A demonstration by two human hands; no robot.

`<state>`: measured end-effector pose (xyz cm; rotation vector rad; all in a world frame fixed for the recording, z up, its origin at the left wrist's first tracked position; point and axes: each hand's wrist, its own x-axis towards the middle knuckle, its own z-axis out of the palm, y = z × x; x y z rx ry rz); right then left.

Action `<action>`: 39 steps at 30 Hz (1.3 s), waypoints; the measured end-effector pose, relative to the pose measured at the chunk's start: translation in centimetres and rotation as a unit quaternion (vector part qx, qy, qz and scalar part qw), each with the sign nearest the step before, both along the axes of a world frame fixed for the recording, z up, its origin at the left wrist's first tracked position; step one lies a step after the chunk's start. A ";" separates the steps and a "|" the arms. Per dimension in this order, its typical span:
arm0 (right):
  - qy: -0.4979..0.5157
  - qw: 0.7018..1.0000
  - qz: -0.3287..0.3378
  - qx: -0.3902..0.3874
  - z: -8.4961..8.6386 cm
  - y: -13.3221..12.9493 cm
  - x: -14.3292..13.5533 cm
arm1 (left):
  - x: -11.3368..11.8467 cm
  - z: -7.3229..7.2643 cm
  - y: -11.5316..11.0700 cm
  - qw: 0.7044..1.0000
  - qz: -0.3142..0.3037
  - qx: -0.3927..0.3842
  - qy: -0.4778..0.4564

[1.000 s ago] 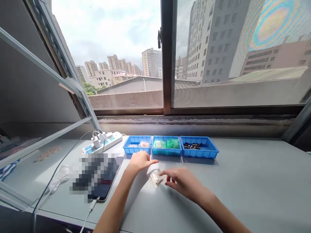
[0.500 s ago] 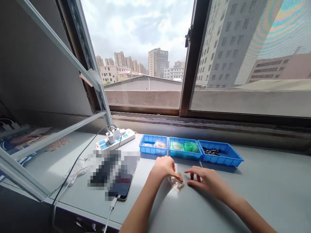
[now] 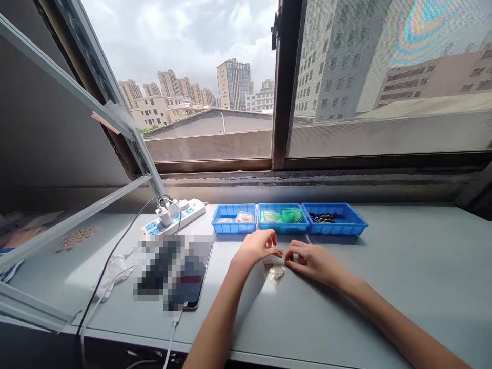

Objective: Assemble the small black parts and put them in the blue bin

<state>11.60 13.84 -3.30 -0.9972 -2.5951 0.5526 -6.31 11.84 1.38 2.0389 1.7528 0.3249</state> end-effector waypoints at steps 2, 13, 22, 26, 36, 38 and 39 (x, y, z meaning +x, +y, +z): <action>0.015 1.000 -0.005 0.016 -0.1 0.1 -0.2 | 0.2 0.2 -0.1 1.000 -0.009 0.028 0.003; 0.235 0.950 -0.098 0.179 2.0 0.8 1.2 | 2.0 -1.7 0.2 0.897 -0.096 0.432 0.013; 0.353 0.879 -0.050 0.316 4.3 -2.8 0.3 | 0.2 -2.0 0.1 0.876 -0.016 0.483 0.015; 0.352 0.907 -0.091 0.214 4.4 -2.7 0.5 | -0.3 -1.4 -0.3 0.914 -0.014 0.405 0.015; 0.324 0.932 -0.139 -0.082 3.2 -0.9 0.5 | 0.6 -1.7 -1.0 0.939 -0.085 0.331 -0.043; 0.346 0.919 -0.152 -0.112 2.7 -0.2 0.5 | 0.9 -1.8 -1.1 0.933 -0.082 0.346 -0.057; 0.355 0.913 -0.155 -0.125 2.4 0.1 0.5 | 0.9 -1.8 -1.1 0.932 -0.083 0.347 -0.059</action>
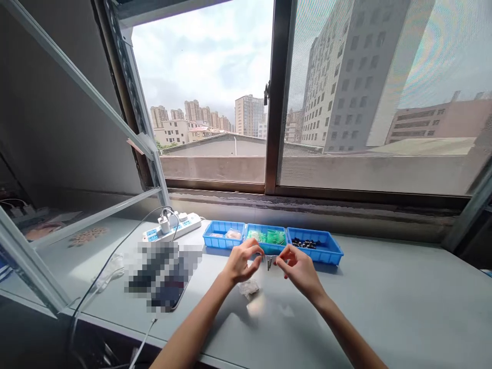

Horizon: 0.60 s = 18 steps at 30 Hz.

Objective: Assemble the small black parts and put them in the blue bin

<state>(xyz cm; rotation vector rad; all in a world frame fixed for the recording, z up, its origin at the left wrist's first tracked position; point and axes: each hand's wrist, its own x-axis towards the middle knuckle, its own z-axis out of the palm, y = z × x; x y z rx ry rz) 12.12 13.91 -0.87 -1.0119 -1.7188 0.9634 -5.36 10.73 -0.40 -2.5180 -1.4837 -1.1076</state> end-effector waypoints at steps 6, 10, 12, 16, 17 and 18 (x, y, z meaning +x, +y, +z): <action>0.083 0.995 0.026 -0.038 -0.4 0.7 -0.1 | 0.3 -0.3 0.5 0.999 0.029 0.013 0.025; 0.084 0.994 0.065 -0.017 -0.6 0.7 -0.2 | 0.3 -0.5 1.0 0.999 0.046 0.023 -0.014; 0.070 0.994 0.079 0.000 -0.9 0.7 -0.3 | 0.3 -0.5 1.0 0.997 0.050 0.019 -0.052; 0.066 0.993 0.093 0.026 -1.6 0.8 -0.5 | 0.4 -0.7 0.9 0.993 0.049 -0.003 -0.108; 0.068 0.994 0.084 0.035 -1.6 0.8 -0.5 | 0.5 -0.7 0.9 0.993 0.049 -0.006 -0.110; 0.070 0.994 0.069 0.046 -1.6 0.8 -0.5 | 0.5 -0.8 1.0 0.993 0.051 -0.006 -0.106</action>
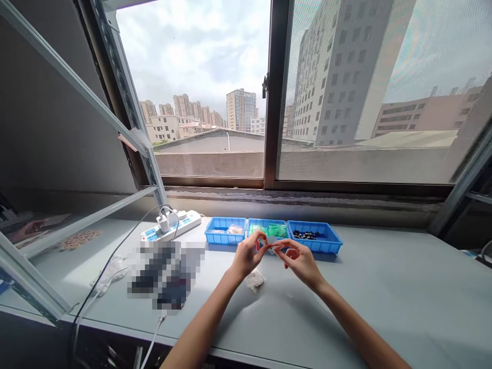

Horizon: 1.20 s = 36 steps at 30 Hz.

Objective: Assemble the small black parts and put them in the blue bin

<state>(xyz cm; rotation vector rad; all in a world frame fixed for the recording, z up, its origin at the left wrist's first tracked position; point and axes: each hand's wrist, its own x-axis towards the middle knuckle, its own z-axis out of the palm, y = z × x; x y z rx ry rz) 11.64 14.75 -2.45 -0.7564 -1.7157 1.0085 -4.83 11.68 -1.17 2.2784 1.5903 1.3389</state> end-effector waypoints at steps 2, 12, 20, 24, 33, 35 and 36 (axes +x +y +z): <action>0.004 0.999 -0.039 0.030 0.2 0.0 0.1 | 0.1 -0.1 0.1 1.000 0.011 0.001 0.024; -0.133 0.973 -0.035 0.185 0.2 0.1 0.8 | 0.2 -0.1 0.0 0.993 0.030 0.007 0.113; -0.099 0.960 -0.125 0.229 0.4 -0.3 0.9 | 0.4 -0.4 0.0 0.996 0.027 0.066 0.058; -0.040 0.986 -0.130 0.097 0.4 -0.5 0.3 | 0.6 -0.4 0.1 0.998 -0.011 0.056 -0.027; -0.192 0.959 -0.137 0.157 -0.4 -0.7 0.0 | -3.7 1.5 0.6 0.947 0.270 0.039 -0.171; -0.220 0.950 -0.130 0.177 -0.7 -0.8 -0.1 | -5.3 1.8 0.3 0.926 0.332 0.027 -0.176; -0.228 0.948 -0.126 0.182 -0.8 -0.8 -0.2 | -6.1 1.9 0.2 0.917 0.358 0.017 -0.176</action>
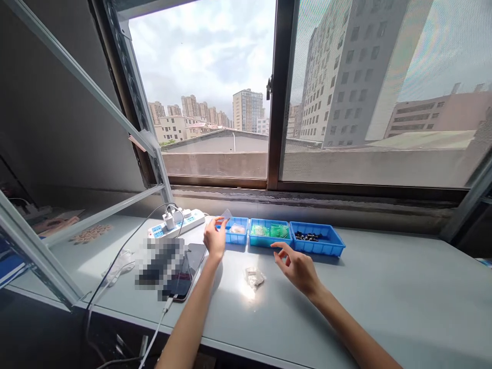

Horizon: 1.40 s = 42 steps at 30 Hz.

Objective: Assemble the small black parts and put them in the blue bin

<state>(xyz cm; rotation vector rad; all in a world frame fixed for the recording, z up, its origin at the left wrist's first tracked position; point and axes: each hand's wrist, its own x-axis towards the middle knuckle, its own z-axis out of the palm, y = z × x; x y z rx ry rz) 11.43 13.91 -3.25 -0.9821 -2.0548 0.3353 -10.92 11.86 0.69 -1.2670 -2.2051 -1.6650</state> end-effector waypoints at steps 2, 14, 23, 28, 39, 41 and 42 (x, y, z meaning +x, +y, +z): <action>-0.013 1.000 0.008 0.001 -0.2 -0.1 -0.1 | -1.2 -0.1 -0.1 0.999 0.032 -0.021 0.003; -0.057 0.998 0.037 0.006 0.2 -0.5 0.1 | -2.5 -1.2 0.7 0.990 0.006 -0.086 0.115; -0.050 0.998 0.039 0.028 0.1 -0.4 0.2 | -3.0 -1.7 0.6 0.980 -0.009 -0.131 0.151; -0.051 0.997 0.043 0.033 0.1 -0.4 0.3 | -2.8 -1.4 0.5 0.976 -0.005 -0.153 0.155; -0.056 0.995 0.051 0.058 -0.4 -0.3 0.2 | -2.6 -0.7 0.4 0.978 0.008 -0.133 0.162; -0.055 0.994 0.054 0.072 -0.5 -0.2 0.2 | -2.6 -0.6 0.5 0.979 0.018 -0.123 0.163; -0.054 0.994 0.056 0.078 -0.5 -0.2 0.2 | -2.6 -0.6 0.5 0.979 0.025 -0.119 0.162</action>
